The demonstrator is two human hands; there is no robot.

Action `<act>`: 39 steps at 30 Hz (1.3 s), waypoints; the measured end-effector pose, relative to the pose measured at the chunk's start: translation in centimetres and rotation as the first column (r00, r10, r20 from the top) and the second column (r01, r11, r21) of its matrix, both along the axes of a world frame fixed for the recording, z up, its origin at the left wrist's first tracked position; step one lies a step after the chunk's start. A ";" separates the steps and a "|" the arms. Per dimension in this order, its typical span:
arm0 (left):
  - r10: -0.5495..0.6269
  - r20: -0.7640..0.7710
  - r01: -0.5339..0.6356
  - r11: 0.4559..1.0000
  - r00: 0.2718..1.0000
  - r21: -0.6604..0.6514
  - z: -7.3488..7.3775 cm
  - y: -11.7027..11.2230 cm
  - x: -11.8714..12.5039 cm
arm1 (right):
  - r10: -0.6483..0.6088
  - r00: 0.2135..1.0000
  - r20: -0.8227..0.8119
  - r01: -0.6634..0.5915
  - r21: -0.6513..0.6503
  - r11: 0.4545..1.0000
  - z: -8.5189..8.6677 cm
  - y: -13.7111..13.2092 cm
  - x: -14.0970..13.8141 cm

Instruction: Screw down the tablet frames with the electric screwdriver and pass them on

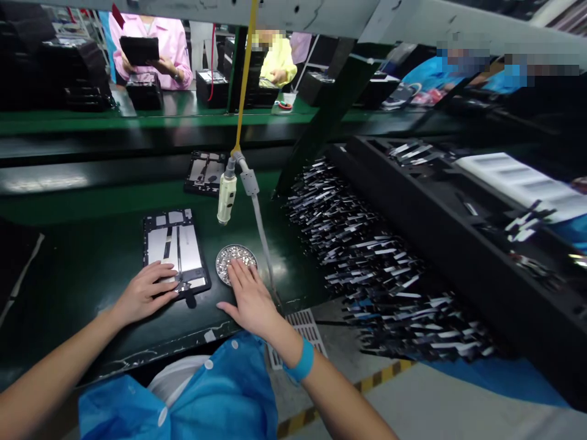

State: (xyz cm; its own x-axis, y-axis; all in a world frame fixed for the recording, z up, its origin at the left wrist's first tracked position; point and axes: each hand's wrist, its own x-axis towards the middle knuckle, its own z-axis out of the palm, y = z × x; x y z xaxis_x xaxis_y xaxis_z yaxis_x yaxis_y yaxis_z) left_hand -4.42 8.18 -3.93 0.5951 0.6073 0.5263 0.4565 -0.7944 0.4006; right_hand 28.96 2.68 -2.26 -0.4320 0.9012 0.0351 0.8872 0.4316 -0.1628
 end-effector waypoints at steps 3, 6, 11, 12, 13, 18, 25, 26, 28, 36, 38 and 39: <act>-0.011 -0.015 0.011 1.000 1.000 -0.017 -0.1 -0.1 0.0 | 0.061 0.998 0.001 -0.061 -0.027 0.998 0.1 1.7 -0.5; -0.015 -0.029 0.014 0.999 0.999 -0.032 0.1 -0.2 0.0 | 0.065 0.998 -0.025 -0.065 -0.024 0.998 -0.2 3.2 -0.1; -0.015 -0.033 0.013 0.999 0.999 -0.036 0.2 -0.1 0.0 | 0.021 0.998 -0.054 -0.021 -0.004 1.000 -0.5 4.3 0.3; -0.015 -0.032 0.014 0.999 0.999 -0.037 0.2 -0.1 0.0 | 0.033 0.998 -0.053 -0.033 -0.007 0.999 -0.4 4.2 0.3; -0.016 -0.030 0.015 0.999 0.999 -0.039 0.2 -0.1 0.0 | 0.052 0.997 -0.053 -0.053 -0.012 0.999 -0.3 4.0 0.2; -0.019 -0.009 0.019 0.999 1.000 -0.044 0.0 -0.2 0.0 | 0.188 0.979 -0.083 -0.191 -0.040 0.981 0.7 2.6 0.3; -0.020 -0.007 0.020 0.999 1.000 -0.033 -0.1 -0.2 0.0 | 0.231 0.971 -0.067 -0.235 -0.051 0.971 1.1 3.8 1.6; -0.020 -0.006 0.020 0.999 1.000 -0.033 -0.1 -0.2 0.0 | 0.220 0.973 -0.065 -0.223 -0.041 0.974 1.1 4.2 1.9; -0.018 -0.004 0.018 0.999 1.000 -0.036 -0.2 -0.2 0.0 | 0.198 0.978 -0.073 -0.200 -0.019 0.980 0.9 4.8 2.4; -0.009 -0.009 0.008 0.999 1.000 -0.037 -0.3 -0.2 0.1 | 0.232 0.968 -0.092 -0.235 -0.024 0.972 0.7 4.5 1.7; -0.006 -0.006 0.006 0.999 1.000 -0.033 -0.2 -0.2 0.1 | 0.256 0.962 -0.094 -0.262 -0.056 0.964 1.0 3.7 1.9; -0.007 -0.004 0.006 0.999 1.000 -0.032 -0.2 -0.2 0.1 | 0.263 0.960 -0.091 -0.270 -0.072 0.960 1.2 3.3 2.0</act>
